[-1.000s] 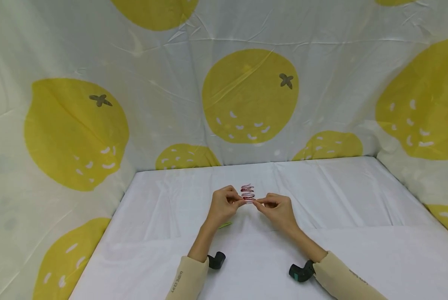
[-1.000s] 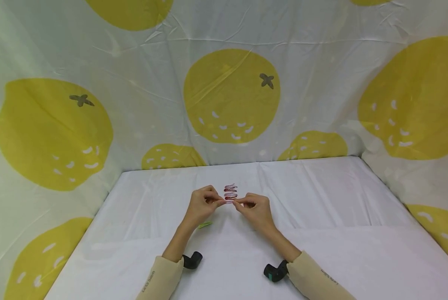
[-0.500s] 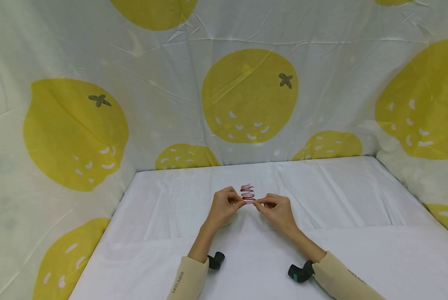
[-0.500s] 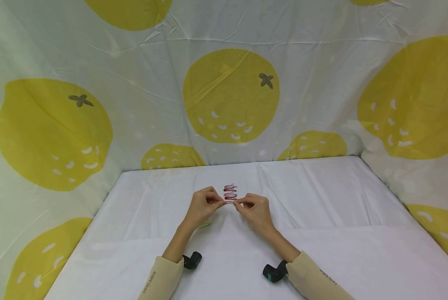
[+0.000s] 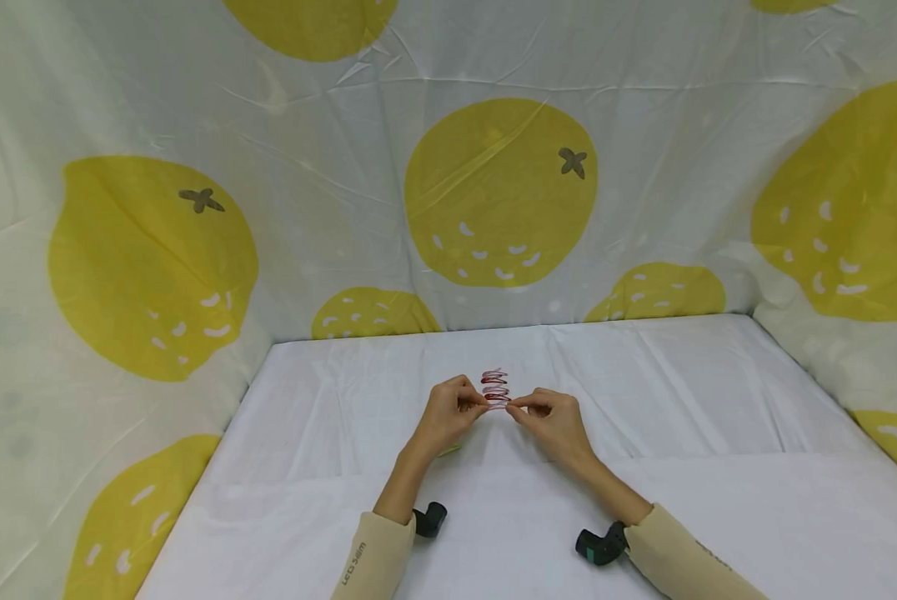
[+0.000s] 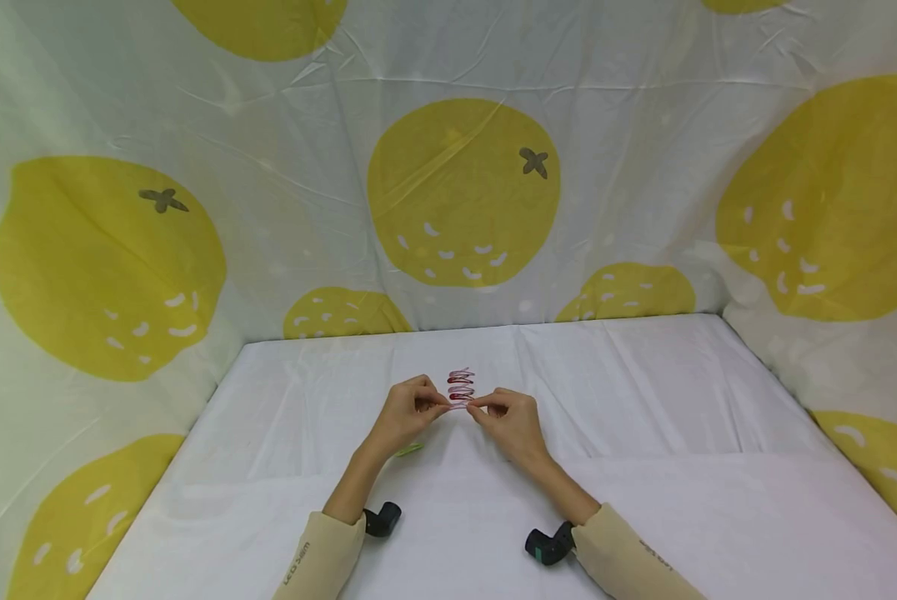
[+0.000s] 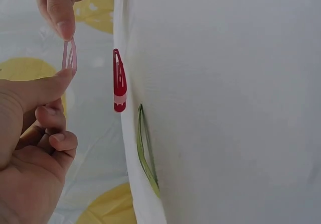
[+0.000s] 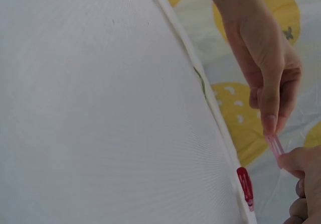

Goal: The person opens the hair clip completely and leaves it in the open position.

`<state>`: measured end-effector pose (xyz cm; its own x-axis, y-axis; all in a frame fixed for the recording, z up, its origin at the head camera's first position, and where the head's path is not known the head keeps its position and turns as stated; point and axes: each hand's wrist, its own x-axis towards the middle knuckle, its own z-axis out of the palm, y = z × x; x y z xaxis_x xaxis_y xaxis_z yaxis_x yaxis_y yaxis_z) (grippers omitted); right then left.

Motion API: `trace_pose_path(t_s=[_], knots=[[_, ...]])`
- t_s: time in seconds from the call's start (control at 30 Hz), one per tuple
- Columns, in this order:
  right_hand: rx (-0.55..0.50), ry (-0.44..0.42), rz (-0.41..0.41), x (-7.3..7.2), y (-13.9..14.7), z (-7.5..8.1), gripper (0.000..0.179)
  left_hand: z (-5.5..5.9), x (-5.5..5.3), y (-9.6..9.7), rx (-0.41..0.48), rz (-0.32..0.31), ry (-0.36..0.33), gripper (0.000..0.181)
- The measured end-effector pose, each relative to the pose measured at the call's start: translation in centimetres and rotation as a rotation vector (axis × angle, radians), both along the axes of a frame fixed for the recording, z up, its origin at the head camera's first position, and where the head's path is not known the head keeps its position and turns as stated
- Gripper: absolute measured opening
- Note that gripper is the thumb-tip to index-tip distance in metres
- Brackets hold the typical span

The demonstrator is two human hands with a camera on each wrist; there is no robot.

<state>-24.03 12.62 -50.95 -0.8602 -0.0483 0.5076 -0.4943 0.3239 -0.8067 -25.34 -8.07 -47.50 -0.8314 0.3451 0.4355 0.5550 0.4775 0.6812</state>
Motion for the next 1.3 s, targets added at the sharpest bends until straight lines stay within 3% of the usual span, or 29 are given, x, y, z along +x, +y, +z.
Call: trace_pose_path(t_s=[0.2, 0.33, 0.57, 0.93, 1.13, 1.3], knots=[[0.021, -0.043, -0.009, 0.4, -0.2, 0.4, 0.004, -0.2, -0.1, 0.2, -0.025, 0.053, 0.004, 0.005], [0.056, -0.070, -0.003, -0.1, 0.0, 0.1, 0.007, -0.1, -0.2, 0.4, -0.033, 0.102, -0.001, 0.006], [0.147, -0.069, -0.054, -1.0, 0.2, -0.3, 0.005, -0.1, -1.2, 1.0, -0.089, 0.122, -0.025, 0.006], [0.203, -0.177, -0.116, -1.8, 0.0, -0.6, 0.008, -0.5, -2.6, 1.9, -0.142, 0.151, -0.110, 0.005], [0.206, -0.213, -0.140, -1.9, 0.0, -0.7, 0.004, 0.3, -2.4, 1.1, -0.171, 0.164, -0.220, 0.004], [0.187, -0.208, -0.163, -1.5, 0.0, -0.3, 0.012, 1.2, -1.0, -1.3, -0.170, 0.169, -0.340, 0.009]])
